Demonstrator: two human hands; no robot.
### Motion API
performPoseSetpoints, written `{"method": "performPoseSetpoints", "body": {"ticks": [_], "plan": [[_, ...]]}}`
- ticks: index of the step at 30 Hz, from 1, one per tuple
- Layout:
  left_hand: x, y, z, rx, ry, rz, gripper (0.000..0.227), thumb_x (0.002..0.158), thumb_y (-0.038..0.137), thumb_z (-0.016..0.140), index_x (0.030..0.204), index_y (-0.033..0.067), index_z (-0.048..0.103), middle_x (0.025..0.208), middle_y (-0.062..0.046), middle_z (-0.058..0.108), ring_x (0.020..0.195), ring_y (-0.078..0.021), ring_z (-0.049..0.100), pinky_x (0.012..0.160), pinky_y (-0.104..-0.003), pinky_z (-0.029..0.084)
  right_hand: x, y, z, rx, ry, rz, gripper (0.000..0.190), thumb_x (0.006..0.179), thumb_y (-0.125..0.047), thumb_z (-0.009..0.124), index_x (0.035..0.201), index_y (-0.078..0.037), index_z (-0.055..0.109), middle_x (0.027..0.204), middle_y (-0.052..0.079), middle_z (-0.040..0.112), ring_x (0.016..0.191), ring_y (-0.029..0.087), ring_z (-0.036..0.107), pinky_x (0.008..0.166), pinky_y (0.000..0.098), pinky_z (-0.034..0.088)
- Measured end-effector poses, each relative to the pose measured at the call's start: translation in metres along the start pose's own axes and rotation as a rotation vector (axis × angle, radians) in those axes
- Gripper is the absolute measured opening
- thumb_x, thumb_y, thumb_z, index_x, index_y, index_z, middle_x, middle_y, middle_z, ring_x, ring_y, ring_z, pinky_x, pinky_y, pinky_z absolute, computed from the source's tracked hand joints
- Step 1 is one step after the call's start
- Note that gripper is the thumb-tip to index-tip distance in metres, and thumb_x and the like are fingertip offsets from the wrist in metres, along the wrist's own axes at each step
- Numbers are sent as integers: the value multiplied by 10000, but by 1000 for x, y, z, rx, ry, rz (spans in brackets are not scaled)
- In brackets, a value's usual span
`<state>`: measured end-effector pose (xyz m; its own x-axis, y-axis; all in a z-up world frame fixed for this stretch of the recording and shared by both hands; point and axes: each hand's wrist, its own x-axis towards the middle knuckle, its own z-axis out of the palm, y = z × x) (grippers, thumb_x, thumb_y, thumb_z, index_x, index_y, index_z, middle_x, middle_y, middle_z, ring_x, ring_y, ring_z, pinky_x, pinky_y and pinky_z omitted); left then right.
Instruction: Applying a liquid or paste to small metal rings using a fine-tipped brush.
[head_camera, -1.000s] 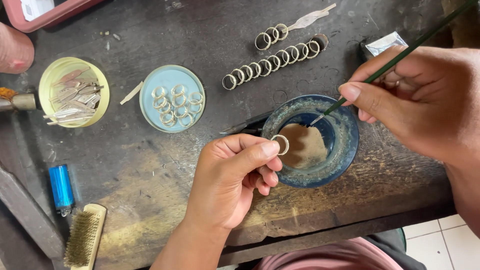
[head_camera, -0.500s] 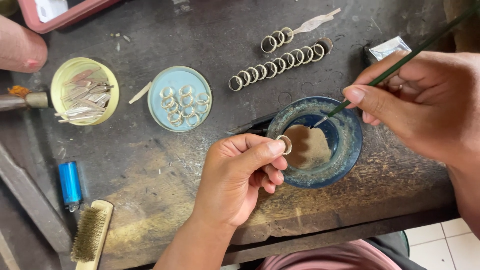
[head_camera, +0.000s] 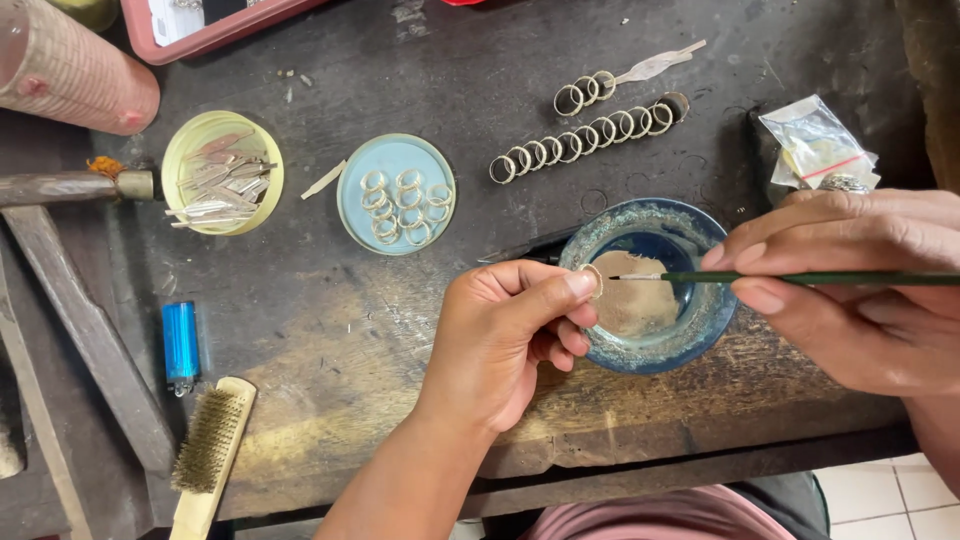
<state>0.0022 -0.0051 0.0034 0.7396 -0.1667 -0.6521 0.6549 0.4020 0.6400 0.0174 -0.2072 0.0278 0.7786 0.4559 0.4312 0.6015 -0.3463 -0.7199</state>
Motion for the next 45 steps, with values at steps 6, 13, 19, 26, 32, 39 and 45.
{"method": "performPoseSetpoints", "body": {"ticks": [6, 13, 19, 26, 32, 39, 45], "plan": [[0, -1, 1, 22, 19, 15, 125, 687, 95, 670, 636, -5, 616, 555, -114, 591, 412, -149, 519, 349, -209, 351, 4, -3, 2, -41, -5, -52, 97, 713, 4, 557, 792, 49, 522, 732, 159, 618, 716, 245, 692, 622, 271, 567], [2, -4, 0, 16, -5, 35, 143, 682, 107, 675, 613, 7, 601, 548, -112, 591, 404, -138, 520, 346, -205, 354, 2, -1, 3, -44, -34, -31, 103, 717, -1, 559, 807, 33, 523, 743, 163, 622, 722, 243, 695, 606, 258, 560], [3, -5, -1, 13, -8, 31, 144, 680, 117, 673, 617, 13, 596, 554, -108, 592, 409, -134, 521, 343, -203, 353, 1, -1, 5, -33, -32, -12, 95, 723, 2, 551, 807, 33, 521, 738, 165, 620, 723, 244, 695, 590, 244, 554], [2, -4, 0, 27, -6, 41, 143, 675, 117, 671, 621, 4, 603, 554, -111, 592, 410, -138, 522, 346, -205, 359, -1, 1, 6, -12, -17, -20, 96, 729, 27, 539, 818, 52, 513, 755, 178, 615, 735, 253, 691, 621, 254, 559], [2, -4, 0, 29, -13, 40, 139, 682, 113, 668, 621, 8, 601, 556, -107, 593, 415, -135, 526, 352, -201, 360, 0, 1, 5, -25, -37, -38, 103, 723, 10, 545, 816, 42, 516, 752, 170, 618, 726, 253, 697, 600, 250, 560], [2, -4, 0, 21, -5, 35, 134, 676, 111, 671, 637, 0, 607, 562, -115, 593, 418, -140, 527, 347, -203, 358, -6, 0, 1, -14, -83, 24, 101, 725, 0, 530, 826, 5, 520, 800, 156, 638, 749, 222, 708, 638, 236, 569], [1, -3, 0, 48, -13, 36, 124, 686, 102, 669, 669, -14, 628, 584, -122, 608, 437, -140, 534, 355, -200, 387, 0, 5, -4, 32, 51, 273, 155, 808, 3, 470, 919, 101, 517, 831, 196, 595, 608, 172, 590, 598, 234, 493]]}}
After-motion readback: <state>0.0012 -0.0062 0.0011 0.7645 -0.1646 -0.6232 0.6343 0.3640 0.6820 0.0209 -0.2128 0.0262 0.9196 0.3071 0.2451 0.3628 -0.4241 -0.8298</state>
